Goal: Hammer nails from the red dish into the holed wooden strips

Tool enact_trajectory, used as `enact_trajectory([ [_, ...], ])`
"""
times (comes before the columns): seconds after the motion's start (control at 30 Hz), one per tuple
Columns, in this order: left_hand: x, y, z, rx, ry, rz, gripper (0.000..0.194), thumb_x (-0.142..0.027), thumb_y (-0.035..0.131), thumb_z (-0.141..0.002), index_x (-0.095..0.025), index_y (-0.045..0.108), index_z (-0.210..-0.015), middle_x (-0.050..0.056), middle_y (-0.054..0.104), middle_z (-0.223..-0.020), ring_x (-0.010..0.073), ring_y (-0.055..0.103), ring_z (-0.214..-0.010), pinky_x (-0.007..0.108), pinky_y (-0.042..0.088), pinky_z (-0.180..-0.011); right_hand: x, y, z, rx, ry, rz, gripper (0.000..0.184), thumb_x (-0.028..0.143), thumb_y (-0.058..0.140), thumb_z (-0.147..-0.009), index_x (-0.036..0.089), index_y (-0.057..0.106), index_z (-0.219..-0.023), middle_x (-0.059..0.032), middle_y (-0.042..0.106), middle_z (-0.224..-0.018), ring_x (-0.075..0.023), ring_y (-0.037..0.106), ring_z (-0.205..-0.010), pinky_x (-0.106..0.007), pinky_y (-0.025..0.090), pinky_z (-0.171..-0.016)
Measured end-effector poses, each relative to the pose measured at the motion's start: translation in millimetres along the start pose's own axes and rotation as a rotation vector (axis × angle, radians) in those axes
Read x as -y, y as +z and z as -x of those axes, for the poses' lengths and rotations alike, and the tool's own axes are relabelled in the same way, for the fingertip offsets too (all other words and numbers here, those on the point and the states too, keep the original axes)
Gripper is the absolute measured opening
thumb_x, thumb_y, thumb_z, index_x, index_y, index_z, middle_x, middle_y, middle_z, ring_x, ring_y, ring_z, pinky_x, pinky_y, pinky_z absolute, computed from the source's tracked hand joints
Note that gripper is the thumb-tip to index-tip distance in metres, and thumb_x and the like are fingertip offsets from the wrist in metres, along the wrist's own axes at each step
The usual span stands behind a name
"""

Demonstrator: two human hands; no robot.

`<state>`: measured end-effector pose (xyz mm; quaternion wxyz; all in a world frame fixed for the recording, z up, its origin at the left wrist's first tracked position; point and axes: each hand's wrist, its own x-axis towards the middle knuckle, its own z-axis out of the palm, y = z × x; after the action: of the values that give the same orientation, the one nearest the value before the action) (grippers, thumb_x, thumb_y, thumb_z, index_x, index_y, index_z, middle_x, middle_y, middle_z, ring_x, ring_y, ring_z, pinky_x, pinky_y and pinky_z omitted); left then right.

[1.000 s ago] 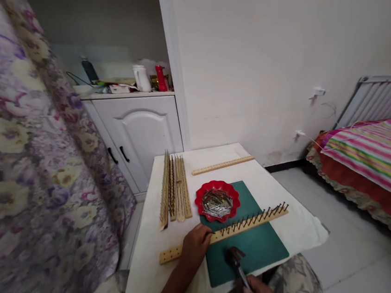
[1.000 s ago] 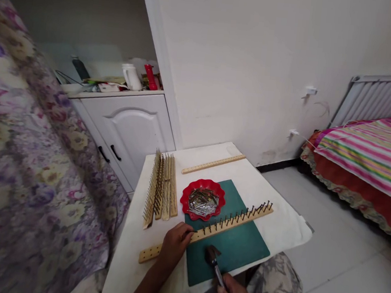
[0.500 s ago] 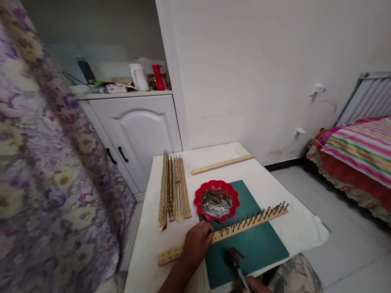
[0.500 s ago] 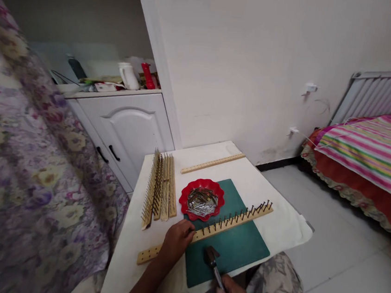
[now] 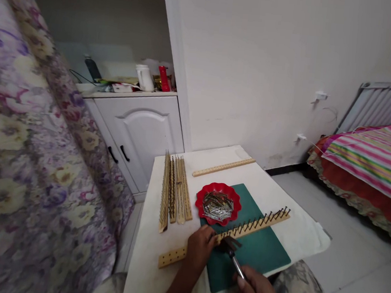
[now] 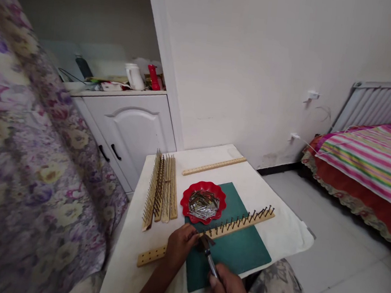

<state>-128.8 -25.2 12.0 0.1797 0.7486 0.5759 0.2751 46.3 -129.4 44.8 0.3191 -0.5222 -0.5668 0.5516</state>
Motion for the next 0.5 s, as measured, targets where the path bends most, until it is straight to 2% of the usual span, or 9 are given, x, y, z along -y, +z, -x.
enact_trajectory([
  [0.03, 0.3, 0.3, 0.3, 0.004, 0.007, 0.012, 0.014, -0.021, 0.048, -0.08, -0.019, 0.059, -0.071, -0.001, 0.057, -0.074, 0.0124, 0.053, -0.071, 0.021, 0.034, -0.062, 6.7, -0.1, -5.8, 0.026, -0.039, 0.014, 0.037, 0.055, 0.035, -0.087, 0.021, 0.046, -0.075, 0.008, 0.046, -0.05, -0.0077, 0.036, -0.038, -0.019, 0.031, -0.041],
  [0.07, 0.8, 0.7, 0.6, 0.007, 0.013, 0.022, 0.014, -0.02, 0.047, -0.08, -0.019, 0.059, -0.072, -0.001, 0.057, -0.074, 0.0123, 0.053, -0.071, 0.021, 0.034, -0.063, 12.7, 0.0, -12.0, -0.014, -0.072, 0.026, 0.035, 0.052, 0.034, -0.088, 0.022, 0.044, -0.074, 0.0086, 0.045, -0.048, -0.0078, 0.035, -0.038, -0.019, 0.03, -0.042],
  [0.23, 5.1, 4.4, 1.2, -0.013, -0.008, 0.014, 0.012, -0.02, 0.049, -0.079, -0.018, 0.056, -0.069, -0.001, 0.057, -0.071, 0.0124, 0.053, -0.068, 0.022, 0.034, -0.062, 24.8, 4.0, -38.2, -0.051, -0.176, 0.116, 0.03, 0.044, 0.033, -0.09, 0.02, 0.045, -0.075, 0.0074, 0.047, -0.048, -0.0114, 0.045, -0.046, -0.022, 0.036, -0.05],
  [0.5, 4.7, 3.4, 0.8, -0.006, -0.002, 0.005, 0.011, -0.019, 0.049, -0.078, -0.018, 0.054, -0.069, -0.001, 0.056, -0.071, 0.0127, 0.054, -0.069, 0.022, 0.033, -0.062, 24.1, 3.3, -39.6, -0.052, -0.179, 0.171, 0.029, 0.041, 0.033, -0.09, 0.02, 0.045, -0.074, 0.0069, 0.049, -0.047, -0.0134, 0.051, -0.048, -0.023, 0.039, -0.055],
])
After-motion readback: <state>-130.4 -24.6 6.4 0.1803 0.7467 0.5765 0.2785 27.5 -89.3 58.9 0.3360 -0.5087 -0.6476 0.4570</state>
